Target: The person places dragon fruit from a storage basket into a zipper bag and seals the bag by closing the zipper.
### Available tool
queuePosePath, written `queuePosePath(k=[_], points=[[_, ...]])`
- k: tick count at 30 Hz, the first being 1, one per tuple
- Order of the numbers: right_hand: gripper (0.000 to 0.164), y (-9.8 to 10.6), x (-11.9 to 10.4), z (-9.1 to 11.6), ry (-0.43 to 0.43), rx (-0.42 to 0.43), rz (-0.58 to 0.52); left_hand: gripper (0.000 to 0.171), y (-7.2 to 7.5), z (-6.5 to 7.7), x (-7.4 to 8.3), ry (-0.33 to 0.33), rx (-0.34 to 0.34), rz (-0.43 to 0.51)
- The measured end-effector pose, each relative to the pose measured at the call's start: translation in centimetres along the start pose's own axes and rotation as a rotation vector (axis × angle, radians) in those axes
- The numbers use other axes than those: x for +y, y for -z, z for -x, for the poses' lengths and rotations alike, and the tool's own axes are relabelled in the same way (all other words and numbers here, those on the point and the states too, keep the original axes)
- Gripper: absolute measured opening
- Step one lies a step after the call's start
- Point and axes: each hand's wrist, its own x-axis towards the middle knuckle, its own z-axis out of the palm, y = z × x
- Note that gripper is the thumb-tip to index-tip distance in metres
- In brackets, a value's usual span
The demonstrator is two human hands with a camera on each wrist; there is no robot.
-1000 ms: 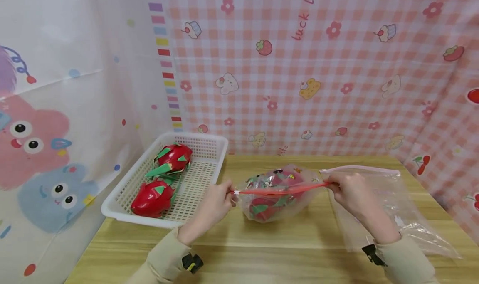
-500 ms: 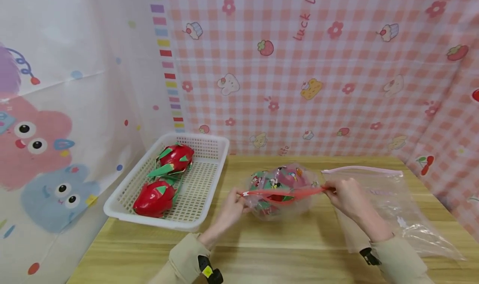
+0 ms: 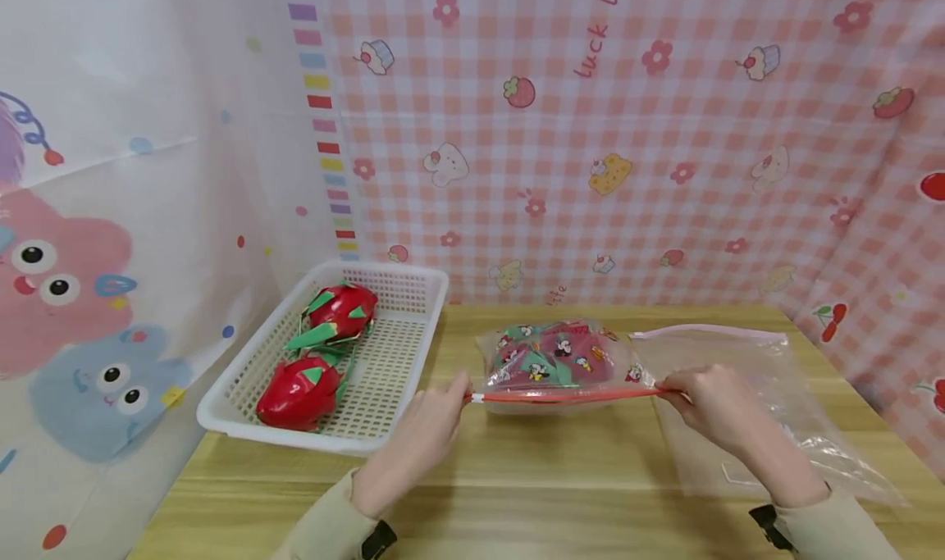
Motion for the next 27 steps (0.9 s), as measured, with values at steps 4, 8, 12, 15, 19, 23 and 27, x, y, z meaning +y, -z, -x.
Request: queuePosePath(k=[4, 8, 12, 15, 19, 23, 27], points=[[0.016, 0.3, -0.4, 0.7, 0.036, 0.020, 0.028, 0.019, 0.9, 1.3, -0.1, -0.129, 0.008, -0.104], [0.018, 0.2, -0.7, 1.3, 0.056, 0.035, 0.045, 0.015, 0.9, 2.1, -0.7, -0.250, 0.022, -0.126], [0.021, 0.2, -1.3, 1.9, 0.079, 0.056, 0.060, 0.010, 0.7, 2.5, -1.1, -0.359, 0.054, -0.146], [0.022, 0.2, -1.9, 2.4, 0.071, 0.055, 0.078, 0.010, 0.7, 2.8, -1.2, -0.406, 0.064, -0.150], [0.021, 0.1, -2.4, 3.1, 0.046, 0.032, 0.095, 0.014, 0.8, 3.4, -1.3, -0.461, 0.012, -0.156], [0.020, -0.1, -2.8, 3.7, 0.039, 0.014, 0.106, 0.016, 0.8, 3.9, -1.3, -0.515, -0.056, -0.189], [0.024, -0.1, -3.4, 4.2, 0.019, -0.008, 0.120, 0.012, 0.7, 4.3, -1.4, -0.562, -0.063, -0.239]])
